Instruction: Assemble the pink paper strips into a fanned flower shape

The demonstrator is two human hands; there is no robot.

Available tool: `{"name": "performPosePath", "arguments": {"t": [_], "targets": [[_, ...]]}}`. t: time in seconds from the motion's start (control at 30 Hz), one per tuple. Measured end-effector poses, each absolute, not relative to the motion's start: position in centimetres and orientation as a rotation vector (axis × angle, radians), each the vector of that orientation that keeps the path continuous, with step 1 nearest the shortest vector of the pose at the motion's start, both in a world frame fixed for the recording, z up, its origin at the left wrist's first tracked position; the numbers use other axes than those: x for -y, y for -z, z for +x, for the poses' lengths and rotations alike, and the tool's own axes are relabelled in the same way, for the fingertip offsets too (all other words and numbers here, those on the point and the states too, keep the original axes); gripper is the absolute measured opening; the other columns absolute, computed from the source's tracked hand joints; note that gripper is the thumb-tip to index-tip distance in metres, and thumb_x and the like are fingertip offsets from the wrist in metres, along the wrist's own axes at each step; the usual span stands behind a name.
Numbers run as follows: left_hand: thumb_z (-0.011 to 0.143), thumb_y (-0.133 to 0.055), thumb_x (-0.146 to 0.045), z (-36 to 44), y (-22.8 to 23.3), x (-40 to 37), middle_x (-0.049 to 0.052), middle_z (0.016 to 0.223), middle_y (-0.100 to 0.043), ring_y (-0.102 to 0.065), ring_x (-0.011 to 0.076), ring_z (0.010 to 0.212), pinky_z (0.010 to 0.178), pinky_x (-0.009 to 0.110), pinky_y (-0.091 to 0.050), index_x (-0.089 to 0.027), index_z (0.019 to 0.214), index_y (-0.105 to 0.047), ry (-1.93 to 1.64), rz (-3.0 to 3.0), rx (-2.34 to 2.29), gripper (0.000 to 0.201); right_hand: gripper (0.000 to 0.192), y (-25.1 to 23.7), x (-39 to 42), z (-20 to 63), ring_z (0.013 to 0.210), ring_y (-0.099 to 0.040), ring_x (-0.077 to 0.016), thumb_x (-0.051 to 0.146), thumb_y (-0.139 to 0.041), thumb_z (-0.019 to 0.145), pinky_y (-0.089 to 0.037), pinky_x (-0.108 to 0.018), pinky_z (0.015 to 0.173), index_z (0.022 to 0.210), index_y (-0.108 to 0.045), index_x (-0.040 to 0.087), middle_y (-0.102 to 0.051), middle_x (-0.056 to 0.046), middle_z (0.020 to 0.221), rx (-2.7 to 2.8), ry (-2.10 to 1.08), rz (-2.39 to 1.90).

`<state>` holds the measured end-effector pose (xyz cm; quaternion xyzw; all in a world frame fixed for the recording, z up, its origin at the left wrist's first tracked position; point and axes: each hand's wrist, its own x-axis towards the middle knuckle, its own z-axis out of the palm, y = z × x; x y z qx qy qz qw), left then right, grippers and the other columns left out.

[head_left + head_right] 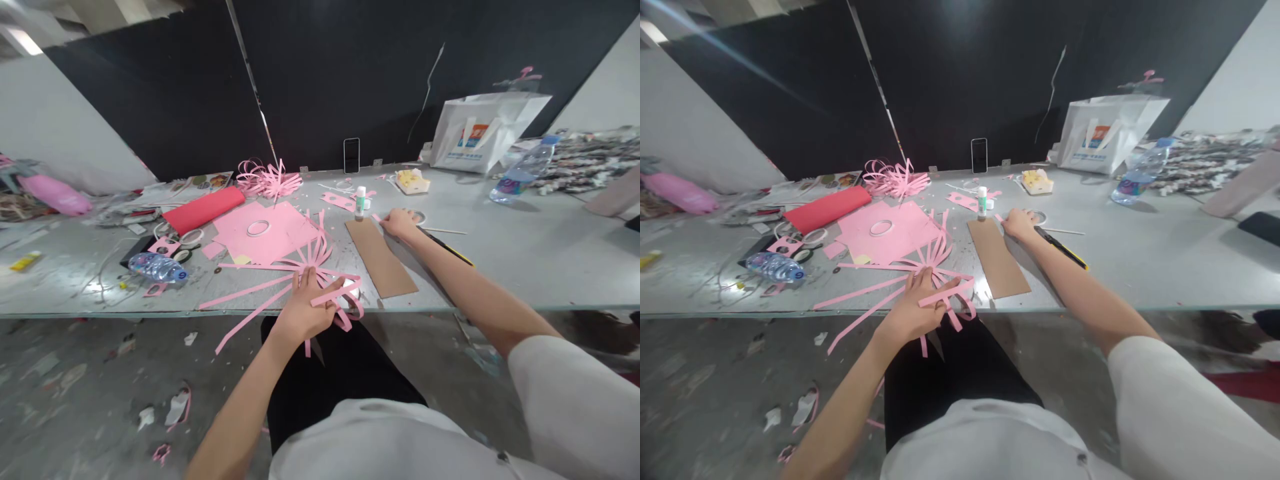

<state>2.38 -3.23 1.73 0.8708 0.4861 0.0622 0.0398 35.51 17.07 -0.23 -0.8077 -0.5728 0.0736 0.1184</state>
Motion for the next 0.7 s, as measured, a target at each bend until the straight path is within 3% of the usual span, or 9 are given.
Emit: {"name": "performPosePath", "arguments": {"t": [0.13,0.23,0.4,0.53,0.7], "targets": [[0.093,-0.057,-0.019,2.5,-3.5,2.8,0.012,0.139,-0.059,-0.050,0.0411,0.144,0.119,0.061,-0.043,-0.049,0.159,-0.054,-0.105,2.661,-1.446,0.073,0.038,-0.1,-17.1,35.5,0.133,-0.053,-0.0464,0.046,-0.064,0.103,-0.039,-0.059,0.108,0.105,-0.080,0.012,-0.069,-0.030,0.129,1.658,-0.252,-2.358],[0.091,-0.058,-0.018,2.7,-4.7,2.2,0.011,0.124,-0.063,-0.060,0.0386,0.129,0.113,0.056,-0.048,-0.049,0.155,-0.059,0.013,2.646,-1.451,0.071,0.036,-0.3,-17.1,35.5,0.136,-0.050,-0.0472,0.044,-0.066,0.102,-0.039,-0.060,0.109,0.107,-0.081,0.011,-0.066,-0.031,0.136,1.649,-0.274,-2.353],[0.094,-0.056,-0.013,3.1,-5.9,0.8,0.012,0.114,-0.072,-0.069,0.0351,0.115,0.106,0.048,-0.049,-0.035,0.146,-0.067,0.147,2.725,-1.406,0.058,0.044,-0.5,-16.9,35.6,0.135,-0.051,-0.0455,0.051,-0.067,0.100,-0.041,-0.057,0.110,0.110,-0.082,0.011,-0.062,-0.030,0.140,1.619,-0.309,-2.342],[0.090,-0.054,-0.004,3.5,-6.3,-0.2,0.011,0.099,-0.077,-0.074,0.0318,0.098,0.096,0.041,-0.052,-0.025,0.142,-0.066,0.177,2.751,-1.415,0.057,0.041,-0.7,-17.0,35.8,0.136,-0.052,-0.0456,0.047,-0.069,0.099,-0.040,-0.059,0.113,0.113,-0.082,0.011,-0.065,-0.030,0.137,1.615,-0.319,-2.322],[0.100,-0.045,-0.010,4.3,-6.1,-0.6,0.015,0.089,-0.075,-0.075,0.0345,0.088,0.088,0.043,-0.053,-0.014,0.118,-0.071,0.138,2.715,-1.574,0.032,0.031,-0.7,-17.1,36.0,0.134,-0.053,-0.0469,0.040,-0.069,0.096,-0.040,-0.061,0.111,0.099,-0.082,0.012,-0.071,-0.029,0.121,1.620,-0.341,-2.290]]}}
